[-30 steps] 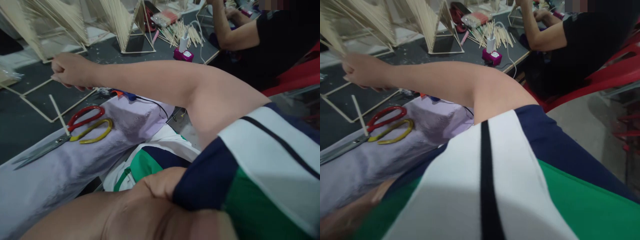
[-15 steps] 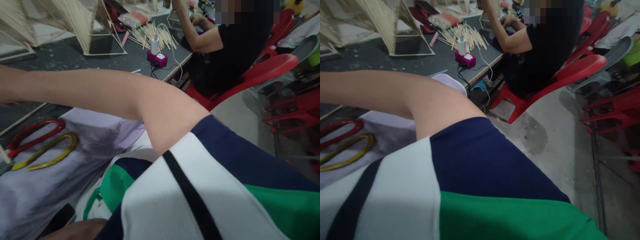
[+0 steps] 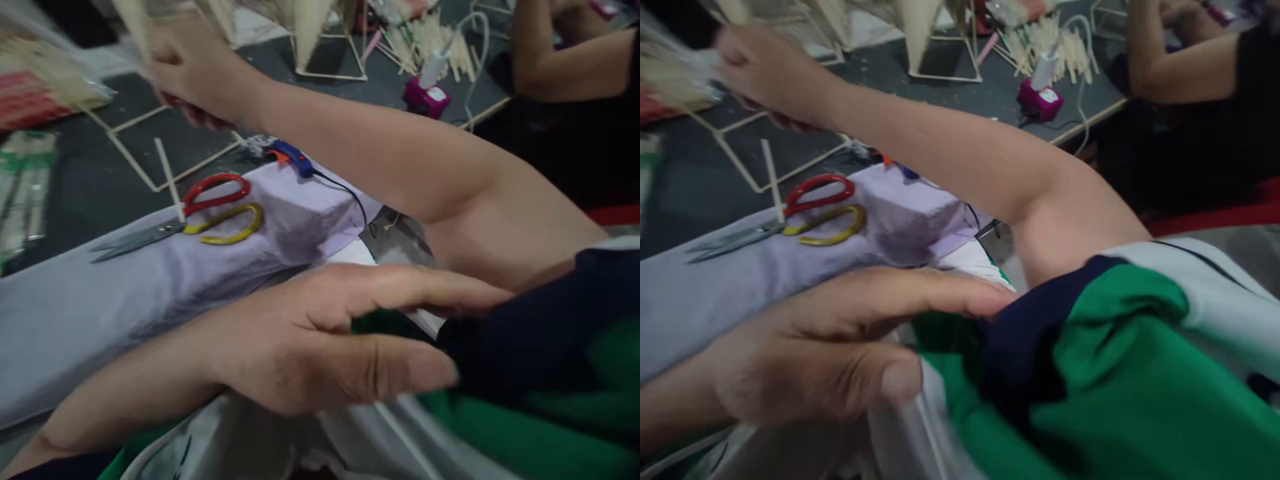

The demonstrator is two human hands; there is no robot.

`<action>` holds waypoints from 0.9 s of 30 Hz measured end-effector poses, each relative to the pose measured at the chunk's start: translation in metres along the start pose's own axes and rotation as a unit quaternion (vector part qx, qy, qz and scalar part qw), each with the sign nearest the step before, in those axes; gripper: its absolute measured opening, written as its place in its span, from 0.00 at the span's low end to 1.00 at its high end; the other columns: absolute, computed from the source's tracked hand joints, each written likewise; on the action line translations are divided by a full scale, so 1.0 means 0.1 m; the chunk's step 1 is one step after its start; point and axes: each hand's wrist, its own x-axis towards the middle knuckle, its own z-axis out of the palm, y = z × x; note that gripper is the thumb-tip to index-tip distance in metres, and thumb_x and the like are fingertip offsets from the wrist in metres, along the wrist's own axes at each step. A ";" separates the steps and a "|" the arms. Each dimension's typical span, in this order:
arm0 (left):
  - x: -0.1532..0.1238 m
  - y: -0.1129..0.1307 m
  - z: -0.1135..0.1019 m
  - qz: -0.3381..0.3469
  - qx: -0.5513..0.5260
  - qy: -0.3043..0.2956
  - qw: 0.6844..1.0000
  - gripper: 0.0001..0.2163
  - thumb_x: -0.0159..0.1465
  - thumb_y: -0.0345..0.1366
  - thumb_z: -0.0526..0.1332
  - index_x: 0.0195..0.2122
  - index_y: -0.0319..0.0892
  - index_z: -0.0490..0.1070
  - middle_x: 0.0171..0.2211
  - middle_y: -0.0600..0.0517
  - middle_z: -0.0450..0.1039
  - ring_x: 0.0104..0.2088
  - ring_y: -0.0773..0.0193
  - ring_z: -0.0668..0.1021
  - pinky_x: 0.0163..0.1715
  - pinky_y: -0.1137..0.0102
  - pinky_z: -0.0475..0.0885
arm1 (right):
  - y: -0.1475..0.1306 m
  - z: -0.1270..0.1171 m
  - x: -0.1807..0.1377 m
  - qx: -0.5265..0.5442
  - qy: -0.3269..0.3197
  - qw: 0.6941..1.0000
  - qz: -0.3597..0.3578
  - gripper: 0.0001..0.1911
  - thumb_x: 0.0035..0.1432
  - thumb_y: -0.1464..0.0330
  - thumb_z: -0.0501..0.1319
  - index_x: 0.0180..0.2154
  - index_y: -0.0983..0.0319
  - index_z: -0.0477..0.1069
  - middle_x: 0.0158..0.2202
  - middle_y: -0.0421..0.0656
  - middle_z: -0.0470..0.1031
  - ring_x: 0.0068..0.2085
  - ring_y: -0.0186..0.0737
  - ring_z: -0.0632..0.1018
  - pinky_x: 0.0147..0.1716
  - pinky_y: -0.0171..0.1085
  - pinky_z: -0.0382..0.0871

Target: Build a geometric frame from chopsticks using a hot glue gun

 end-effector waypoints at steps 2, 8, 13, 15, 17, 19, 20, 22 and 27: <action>-0.18 0.02 -0.21 -0.072 0.035 0.037 0.996 0.14 0.65 0.34 0.64 0.47 0.64 0.78 0.48 0.62 0.80 0.53 0.61 0.80 0.51 0.70 0.80 | 0.14 -0.03 -0.07 -0.008 -0.017 0.999 -0.047 0.17 0.70 0.70 0.53 0.27 0.64 0.70 0.14 0.27 0.66 0.17 0.24 0.67 0.18 0.23 0.65; -0.70 -0.38 -1.32 -0.151 0.246 0.459 0.840 0.09 0.67 0.37 0.61 0.47 0.42 0.75 0.35 0.57 0.79 0.33 0.72 0.77 0.39 0.70 0.75 | 0.48 -0.31 -0.54 -0.155 0.046 0.986 -0.042 0.21 0.65 0.67 0.50 0.38 0.73 0.79 0.26 0.35 0.75 0.28 0.20 0.72 0.34 0.22 0.59; -1.05 -0.98 -1.99 -0.172 0.288 0.531 0.778 0.02 0.60 0.30 0.63 0.34 0.42 0.76 0.25 0.59 0.71 0.27 0.72 0.70 0.29 0.74 0.65 | 0.69 -0.31 -0.67 -0.273 0.107 0.955 0.041 0.15 0.64 0.66 0.56 0.37 0.67 0.80 0.35 0.45 0.80 0.40 0.39 0.78 0.43 0.35 0.66; -1.10 -1.18 -2.05 -0.178 0.301 0.554 0.756 0.03 0.59 0.29 0.63 0.32 0.41 0.76 0.25 0.57 0.71 0.27 0.70 0.70 0.29 0.73 0.63 | 0.78 -0.26 -0.69 -0.316 0.053 0.943 0.087 0.14 0.63 0.63 0.57 0.36 0.64 0.79 0.37 0.48 0.81 0.43 0.45 0.79 0.44 0.39 0.67; -1.13 -1.31 -2.04 -0.194 0.321 0.566 0.734 0.03 0.59 0.32 0.62 0.30 0.42 0.75 0.25 0.56 0.71 0.28 0.69 0.70 0.30 0.72 0.63 | 0.86 -0.20 -0.70 -0.353 0.014 0.926 0.130 0.17 0.63 0.59 0.57 0.36 0.63 0.79 0.37 0.51 0.81 0.43 0.50 0.79 0.44 0.41 0.68; -1.16 -1.38 -2.00 -0.205 0.345 0.556 0.728 0.03 0.59 0.33 0.62 0.30 0.42 0.75 0.26 0.54 0.71 0.30 0.68 0.70 0.32 0.72 0.62 | 0.93 -0.16 -0.72 -0.383 0.004 0.911 0.155 0.21 0.64 0.55 0.54 0.38 0.64 0.79 0.38 0.53 0.81 0.44 0.52 0.80 0.43 0.42 0.68; -1.17 -1.40 -1.99 -0.212 0.358 0.546 0.727 0.04 0.59 0.34 0.61 0.29 0.42 0.74 0.26 0.54 0.71 0.31 0.67 0.70 0.32 0.72 0.62 | 0.95 -0.14 -0.72 -0.394 0.003 0.904 0.164 0.23 0.64 0.54 0.53 0.39 0.64 0.78 0.39 0.54 0.81 0.44 0.53 0.80 0.42 0.42 0.68; -1.19 -1.39 -1.96 -0.239 0.392 0.505 0.731 0.06 0.60 0.35 0.61 0.27 0.42 0.73 0.26 0.53 0.71 0.31 0.65 0.71 0.33 0.71 0.62 | 1.00 -0.11 -0.70 -0.411 -0.010 0.895 0.176 0.26 0.64 0.52 0.51 0.41 0.65 0.78 0.41 0.57 0.81 0.44 0.53 0.80 0.41 0.42 0.68; -1.03 -1.29 -1.97 -0.381 0.447 0.362 0.724 0.14 0.60 0.45 0.63 0.21 0.42 0.71 0.25 0.47 0.71 0.33 0.58 0.75 0.32 0.69 0.62 | 1.06 -0.11 -0.61 -0.417 -0.072 0.887 0.183 0.27 0.60 0.49 0.53 0.37 0.65 0.79 0.38 0.56 0.81 0.40 0.50 0.80 0.33 0.39 0.64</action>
